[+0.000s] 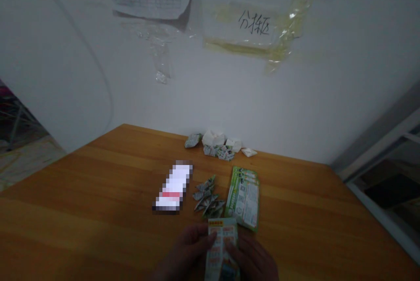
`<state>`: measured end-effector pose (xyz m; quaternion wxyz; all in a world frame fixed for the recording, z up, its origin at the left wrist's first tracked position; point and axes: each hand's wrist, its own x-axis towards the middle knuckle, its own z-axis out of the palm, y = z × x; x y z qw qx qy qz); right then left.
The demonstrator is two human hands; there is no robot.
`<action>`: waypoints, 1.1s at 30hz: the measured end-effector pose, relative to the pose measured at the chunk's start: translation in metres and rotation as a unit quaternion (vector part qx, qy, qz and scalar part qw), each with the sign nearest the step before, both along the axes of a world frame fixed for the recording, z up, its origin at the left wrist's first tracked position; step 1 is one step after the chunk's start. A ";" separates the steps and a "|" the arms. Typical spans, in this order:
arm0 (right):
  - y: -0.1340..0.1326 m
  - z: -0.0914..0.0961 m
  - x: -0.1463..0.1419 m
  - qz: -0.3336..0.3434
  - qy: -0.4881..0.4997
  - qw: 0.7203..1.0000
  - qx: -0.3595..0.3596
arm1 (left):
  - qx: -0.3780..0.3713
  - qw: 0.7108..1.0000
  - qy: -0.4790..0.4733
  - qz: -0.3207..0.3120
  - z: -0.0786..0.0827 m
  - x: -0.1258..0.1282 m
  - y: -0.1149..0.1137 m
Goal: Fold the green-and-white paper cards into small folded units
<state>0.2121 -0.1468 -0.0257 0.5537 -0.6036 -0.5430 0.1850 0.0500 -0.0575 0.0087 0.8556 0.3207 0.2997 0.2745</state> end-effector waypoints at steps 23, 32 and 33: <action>0.016 -0.009 -0.014 -0.018 0.262 0.963 -0.065 | 0.281 0.916 0.266 0.101 0.008 -0.007 -0.006; 0.024 -0.003 -0.022 -0.113 0.273 0.952 -0.081 | 0.165 0.961 0.206 0.087 0.004 0.005 -0.010; 0.025 -0.001 -0.023 -0.122 0.272 0.952 -0.069 | 0.156 0.964 0.198 0.084 0.001 0.007 -0.010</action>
